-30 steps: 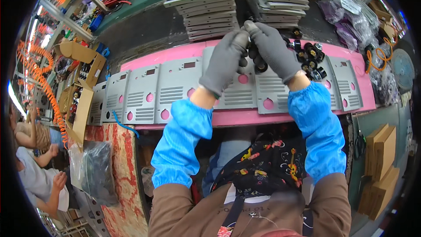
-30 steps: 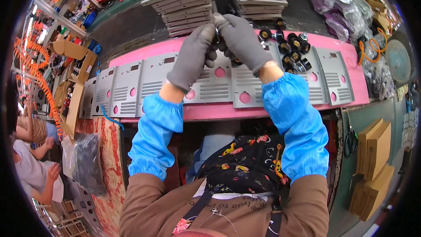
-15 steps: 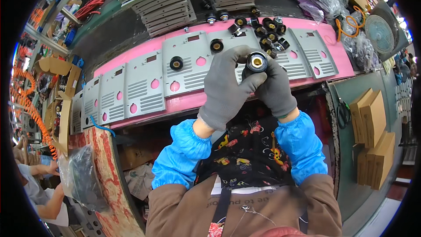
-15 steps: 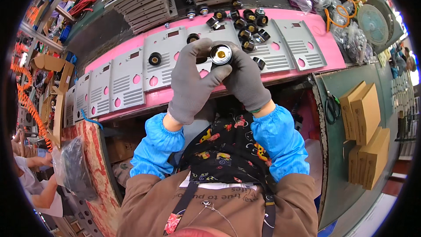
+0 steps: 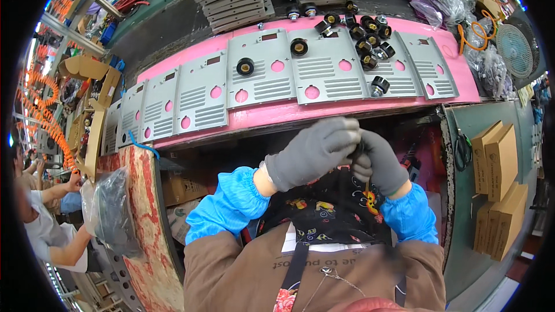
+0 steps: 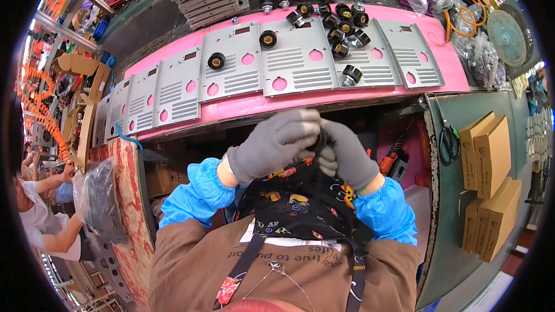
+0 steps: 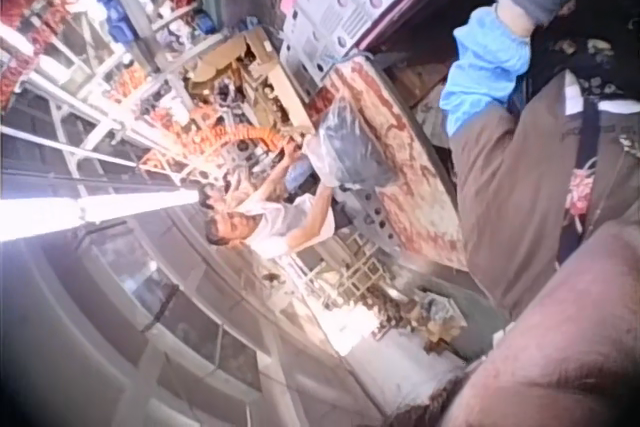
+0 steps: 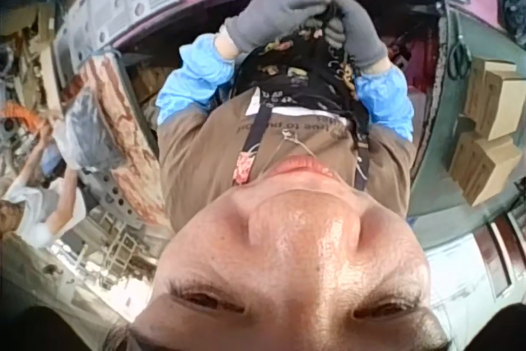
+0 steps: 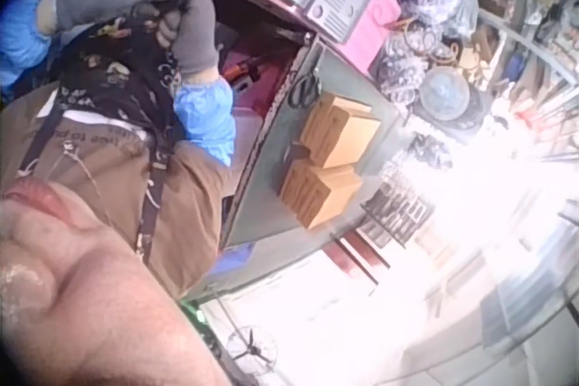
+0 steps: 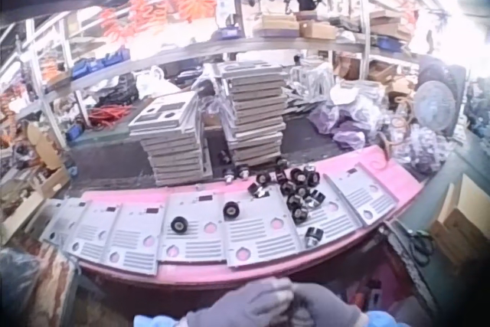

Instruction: The person assembles small electronic components by placing black cylindrical parts into circular cutouts on gray metal plates. They then pack the assembled plates into cardboard boxes and arrange multiple small silver cylindrical items into separate boxes on the table.

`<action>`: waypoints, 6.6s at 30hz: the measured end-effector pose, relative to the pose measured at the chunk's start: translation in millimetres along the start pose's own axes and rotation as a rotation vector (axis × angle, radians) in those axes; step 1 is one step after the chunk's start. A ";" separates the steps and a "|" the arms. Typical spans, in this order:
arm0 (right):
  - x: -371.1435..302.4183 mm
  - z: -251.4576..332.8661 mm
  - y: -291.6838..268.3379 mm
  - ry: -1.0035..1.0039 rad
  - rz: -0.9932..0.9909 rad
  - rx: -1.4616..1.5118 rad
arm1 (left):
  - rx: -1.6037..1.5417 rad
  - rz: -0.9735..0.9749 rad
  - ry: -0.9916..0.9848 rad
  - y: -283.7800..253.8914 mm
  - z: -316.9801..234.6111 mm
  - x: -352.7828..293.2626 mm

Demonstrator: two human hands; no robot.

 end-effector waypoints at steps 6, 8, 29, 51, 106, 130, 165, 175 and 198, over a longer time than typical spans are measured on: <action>-7.8 4.8 3.7 -0.310 -0.241 -0.273 | -0.207 -0.082 -0.126 13.8 1.7 -14.9; -9.3 12.7 8.1 -0.511 -0.323 -0.281 | -0.204 -0.215 -0.242 10.6 3.5 -17.9; -348.7 63.0 -303.2 0.344 -1.988 -1.500 | -1.372 -0.552 -0.928 90.4 35.0 -52.2; -367.2 -10.2 -270.2 -0.779 -1.659 0.128 | -1.672 0.226 -1.308 206.9 33.2 107.5; -434.8 116.6 -209.2 -0.866 -1.828 -1.475 | -0.498 0.578 -0.259 287.4 10.4 271.8; -361.6 99.2 -249.5 -0.387 -1.514 -1.409 | -0.311 0.023 -0.298 239.7 -15.9 260.8; -334.1 -6.6 -236.3 -0.871 -2.205 -0.921 | 0.197 0.111 0.134 139.2 -11.3 287.2; -357.3 -11.1 -229.0 -0.708 -2.043 -0.677 | -0.198 -0.112 0.522 250.0 -102.3 319.2; -605.3 -86.6 -184.7 0.455 -2.346 -0.056 | 0.087 1.048 0.003 207.5 -14.8 374.2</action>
Point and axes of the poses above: each hand's wrist, its own x-axis towards the middle knuckle, its own y-axis out of the palm, z = x × y, the point moved 7 cm from there along x, towards the middle knuckle, and after that the axes turned 13 degrees about -x, right-handed, at the moved point
